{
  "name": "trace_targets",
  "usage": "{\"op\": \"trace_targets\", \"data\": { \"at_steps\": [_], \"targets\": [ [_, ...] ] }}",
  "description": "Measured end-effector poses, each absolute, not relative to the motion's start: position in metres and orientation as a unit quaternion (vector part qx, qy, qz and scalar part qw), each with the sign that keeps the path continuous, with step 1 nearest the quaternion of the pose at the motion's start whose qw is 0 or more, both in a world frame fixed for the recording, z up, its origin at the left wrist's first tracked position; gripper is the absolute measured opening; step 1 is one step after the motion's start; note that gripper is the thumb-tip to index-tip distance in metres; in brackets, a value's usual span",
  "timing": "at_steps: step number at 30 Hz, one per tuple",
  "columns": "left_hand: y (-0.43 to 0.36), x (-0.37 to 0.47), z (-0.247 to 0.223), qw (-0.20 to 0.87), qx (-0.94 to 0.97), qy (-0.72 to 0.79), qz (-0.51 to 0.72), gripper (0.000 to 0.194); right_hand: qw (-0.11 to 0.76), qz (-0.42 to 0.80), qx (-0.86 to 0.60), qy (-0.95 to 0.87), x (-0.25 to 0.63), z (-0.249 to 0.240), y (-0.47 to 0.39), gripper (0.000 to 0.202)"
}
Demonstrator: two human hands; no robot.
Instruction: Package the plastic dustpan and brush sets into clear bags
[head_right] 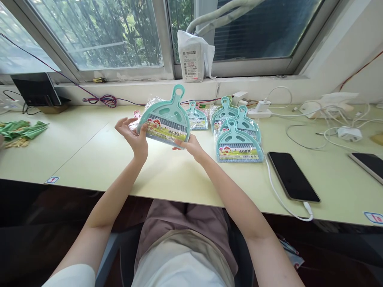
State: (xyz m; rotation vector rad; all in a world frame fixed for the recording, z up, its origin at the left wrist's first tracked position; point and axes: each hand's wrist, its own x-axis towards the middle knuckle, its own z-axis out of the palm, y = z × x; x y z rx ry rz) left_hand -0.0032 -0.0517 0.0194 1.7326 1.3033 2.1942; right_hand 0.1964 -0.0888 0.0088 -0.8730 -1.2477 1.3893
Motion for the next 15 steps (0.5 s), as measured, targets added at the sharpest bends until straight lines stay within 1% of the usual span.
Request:
{"op": "trace_targets", "data": {
  "at_steps": [2, 3, 5, 7, 10, 12, 15],
  "targets": [
    [-0.046, -0.005, 0.018, 0.101, 0.555, 0.422, 0.709, 0.048, 0.510, 0.571, -0.368, -0.529, 0.201, 0.010, -0.087, 0.050],
    [-0.044, -0.005, 0.016, 0.161, 0.560, 0.422, 0.695, 0.049, 0.511, 0.566, -0.369, -0.532, 0.204, 0.010, -0.086, 0.050],
    [-0.040, -0.004, 0.012, 0.288, 0.564, 0.417, 0.652, 0.044, 0.512, 0.559, -0.368, -0.538, 0.211, 0.008, -0.082, 0.049],
    [-0.039, 0.000, 0.005, 0.367, 0.554, 0.412, 0.624, 0.041, 0.510, 0.557, -0.368, -0.542, 0.218, 0.004, -0.078, 0.048],
    [-0.040, 0.008, -0.006, 0.389, 0.529, 0.420, 0.627, 0.038, 0.514, 0.552, -0.384, -0.532, 0.220, -0.002, -0.072, 0.043],
    [-0.041, 0.012, -0.012, 0.385, 0.515, 0.431, 0.633, 0.036, 0.532, 0.539, -0.415, -0.504, 0.216, -0.007, -0.069, 0.041],
    [-0.043, 0.015, -0.017, 0.367, 0.505, 0.442, 0.645, 0.032, 0.568, 0.520, -0.456, -0.446, 0.206, -0.013, -0.068, 0.043]
  ]
}}
